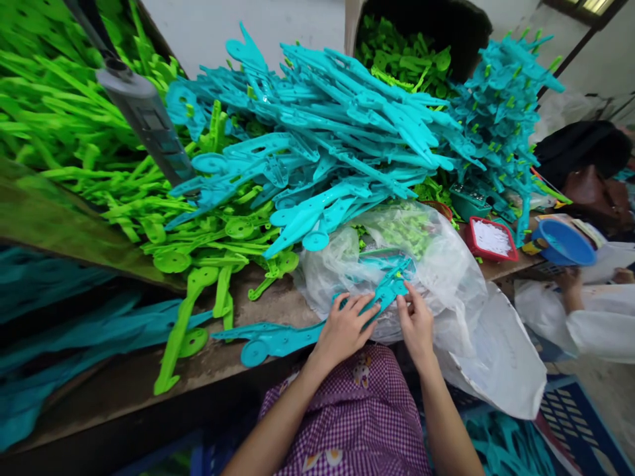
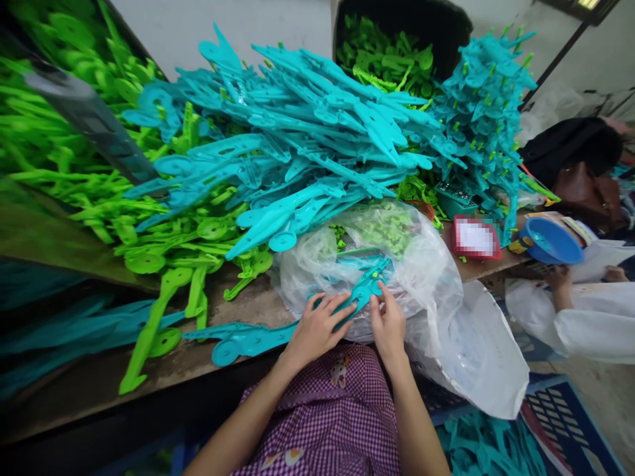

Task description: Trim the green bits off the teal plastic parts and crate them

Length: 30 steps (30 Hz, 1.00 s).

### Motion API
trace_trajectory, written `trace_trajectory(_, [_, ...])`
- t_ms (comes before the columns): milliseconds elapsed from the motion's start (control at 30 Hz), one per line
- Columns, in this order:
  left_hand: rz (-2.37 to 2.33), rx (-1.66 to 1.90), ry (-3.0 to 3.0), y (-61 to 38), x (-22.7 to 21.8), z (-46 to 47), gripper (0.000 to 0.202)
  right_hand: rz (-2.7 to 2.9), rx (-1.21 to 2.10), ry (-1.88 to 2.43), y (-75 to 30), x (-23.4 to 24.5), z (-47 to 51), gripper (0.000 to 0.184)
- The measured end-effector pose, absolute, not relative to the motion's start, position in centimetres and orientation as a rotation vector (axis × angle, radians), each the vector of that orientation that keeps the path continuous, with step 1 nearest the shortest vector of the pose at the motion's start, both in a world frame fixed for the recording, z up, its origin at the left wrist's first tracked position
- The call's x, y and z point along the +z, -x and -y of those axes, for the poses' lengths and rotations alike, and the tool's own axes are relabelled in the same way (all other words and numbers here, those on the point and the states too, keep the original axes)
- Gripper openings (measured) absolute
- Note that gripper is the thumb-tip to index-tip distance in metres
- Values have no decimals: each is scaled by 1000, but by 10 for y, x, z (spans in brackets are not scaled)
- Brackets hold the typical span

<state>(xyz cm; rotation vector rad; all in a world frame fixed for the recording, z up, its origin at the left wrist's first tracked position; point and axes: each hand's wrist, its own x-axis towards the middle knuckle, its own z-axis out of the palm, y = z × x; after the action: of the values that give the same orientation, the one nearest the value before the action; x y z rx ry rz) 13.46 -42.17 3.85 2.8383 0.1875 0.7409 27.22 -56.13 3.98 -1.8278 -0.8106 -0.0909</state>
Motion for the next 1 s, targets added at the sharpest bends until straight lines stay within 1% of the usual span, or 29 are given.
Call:
trace_trajectory(100, [-190,741,-2839,-135,39,422,36,695,-112,1740,-273,52,554,69])
trace_trajectory(133, [-192,738,-2841,-135,38,422,36,666,-131,1708,-272,58,553,71])
trace_trajectory(167, [-191,735,-2845,-135,38,422,36,658,-138,1685,-270,64,551,68])
trace_trajectory(267, [-197,731,-2855,-136,37,421,37,748,-54,1664,-263,84,545,41])
trace_trajectory(300, [-197,730,-2857,-136,37,421,37,778,-24,1663,-261,90,545,39])
trace_trajectory(367, [-196,732,-2858,-136,36,421,36,737,-61,1661,-263,101,546,42])
trace_trajectory(533, [-191,745,-2847,-135,37,421,35,349,-429,1654,-285,116,561,53])
trace_trajectory(667, [-199,738,-2847,-136,37,421,35,419,-367,1568,-286,123,552,54])
trace_trajectory(767, [-211,745,-2855,-136,36,421,36,458,-329,1485,-274,135,533,62])
trace_trajectory(867, [-218,773,-2863,-137,33,421,36,476,-390,1433,-260,151,518,72])
trace_trajectory(1000, [-209,775,-2872,-137,32,420,36,499,-479,1412,-251,164,510,77])
